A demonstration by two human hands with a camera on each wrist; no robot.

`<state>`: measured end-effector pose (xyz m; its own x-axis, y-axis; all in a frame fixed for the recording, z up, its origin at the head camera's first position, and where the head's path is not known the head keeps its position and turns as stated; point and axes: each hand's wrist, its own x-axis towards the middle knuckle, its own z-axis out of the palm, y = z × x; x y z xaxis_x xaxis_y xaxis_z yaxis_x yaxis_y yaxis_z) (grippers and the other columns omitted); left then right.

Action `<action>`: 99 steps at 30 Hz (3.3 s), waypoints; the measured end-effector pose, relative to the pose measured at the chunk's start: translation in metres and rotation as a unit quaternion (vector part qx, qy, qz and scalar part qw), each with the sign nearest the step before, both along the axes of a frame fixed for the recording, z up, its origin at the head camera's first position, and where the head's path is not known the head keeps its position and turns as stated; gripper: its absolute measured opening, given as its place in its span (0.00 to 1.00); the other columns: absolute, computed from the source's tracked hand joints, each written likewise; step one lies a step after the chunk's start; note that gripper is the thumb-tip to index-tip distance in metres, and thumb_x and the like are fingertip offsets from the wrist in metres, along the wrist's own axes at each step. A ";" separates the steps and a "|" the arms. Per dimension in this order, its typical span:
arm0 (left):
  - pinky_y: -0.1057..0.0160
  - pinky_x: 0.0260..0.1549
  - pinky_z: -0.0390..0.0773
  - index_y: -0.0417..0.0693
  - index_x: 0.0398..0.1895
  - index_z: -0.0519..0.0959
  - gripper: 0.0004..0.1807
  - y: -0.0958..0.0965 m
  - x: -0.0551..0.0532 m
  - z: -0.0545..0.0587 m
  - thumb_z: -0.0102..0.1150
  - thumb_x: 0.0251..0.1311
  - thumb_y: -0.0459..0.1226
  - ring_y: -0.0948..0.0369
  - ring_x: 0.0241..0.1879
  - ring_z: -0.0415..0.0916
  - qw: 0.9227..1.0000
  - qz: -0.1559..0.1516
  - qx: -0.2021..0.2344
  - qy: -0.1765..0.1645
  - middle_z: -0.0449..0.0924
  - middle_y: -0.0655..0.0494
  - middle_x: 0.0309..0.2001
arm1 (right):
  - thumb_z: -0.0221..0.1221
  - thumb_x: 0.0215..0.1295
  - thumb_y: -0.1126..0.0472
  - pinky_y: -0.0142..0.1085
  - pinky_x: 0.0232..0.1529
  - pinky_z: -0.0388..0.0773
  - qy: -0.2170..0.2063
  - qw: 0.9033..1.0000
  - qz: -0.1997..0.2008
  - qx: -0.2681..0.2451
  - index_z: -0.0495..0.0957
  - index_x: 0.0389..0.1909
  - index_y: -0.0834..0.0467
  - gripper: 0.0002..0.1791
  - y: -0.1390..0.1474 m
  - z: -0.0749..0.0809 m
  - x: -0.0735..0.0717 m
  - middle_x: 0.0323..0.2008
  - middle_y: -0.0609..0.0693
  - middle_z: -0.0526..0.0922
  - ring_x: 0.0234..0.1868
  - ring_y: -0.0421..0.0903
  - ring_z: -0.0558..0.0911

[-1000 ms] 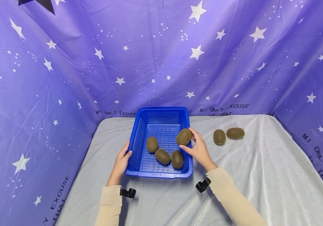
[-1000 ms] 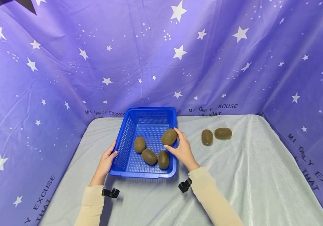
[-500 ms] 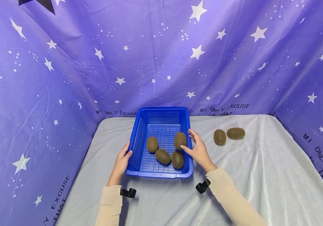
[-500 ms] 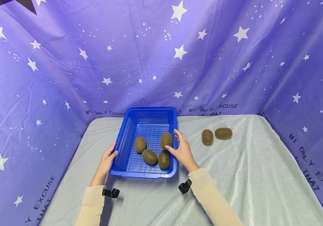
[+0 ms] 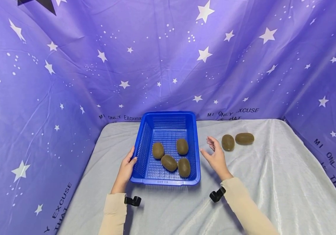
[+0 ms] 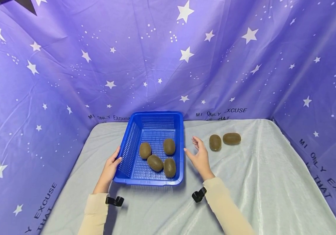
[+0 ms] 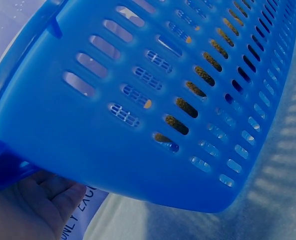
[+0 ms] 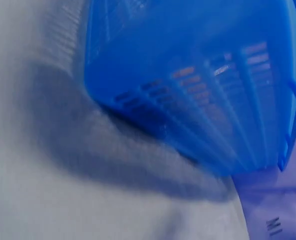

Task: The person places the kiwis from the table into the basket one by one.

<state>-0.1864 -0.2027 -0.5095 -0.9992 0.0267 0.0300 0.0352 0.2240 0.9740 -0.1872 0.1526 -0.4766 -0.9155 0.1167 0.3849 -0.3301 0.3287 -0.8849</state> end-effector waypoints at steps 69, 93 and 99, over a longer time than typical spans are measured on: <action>0.49 0.70 0.42 0.37 0.72 0.49 0.29 0.000 0.001 0.001 0.39 0.69 0.29 0.49 0.73 0.41 1.000 0.003 -0.015 0.002 0.47 0.43 0.73 | 0.65 0.55 0.64 0.42 0.51 0.68 -0.162 0.956 -0.233 -0.073 0.59 0.63 0.65 0.37 0.084 -0.097 -0.053 0.59 0.62 0.64 0.55 0.54 0.69; 0.49 0.70 0.43 0.37 0.72 0.49 0.30 0.002 0.002 0.001 0.40 0.68 0.29 0.49 0.73 0.42 1.000 0.007 -0.010 0.001 0.47 0.43 0.73 | 0.63 0.56 0.67 0.25 0.43 0.69 -0.151 0.953 -0.216 -0.148 0.62 0.63 0.63 0.33 0.086 -0.098 -0.050 0.55 0.61 0.71 0.51 0.48 0.72; 0.48 0.70 0.42 0.35 0.72 0.50 0.30 0.002 0.001 0.000 0.40 0.68 0.28 0.48 0.72 0.42 1.000 0.005 -0.008 0.003 0.47 0.41 0.73 | 0.64 0.55 0.67 0.23 0.43 0.70 -0.147 0.956 -0.210 -0.146 0.64 0.62 0.62 0.33 0.087 -0.101 -0.049 0.53 0.57 0.72 0.48 0.43 0.73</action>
<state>-0.1854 -0.2012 -0.5098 -0.9992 0.0177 0.0355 0.0387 0.2408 0.9698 -0.2362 0.2396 -0.5780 -0.8282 0.5602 0.0130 0.0542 0.1032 -0.9932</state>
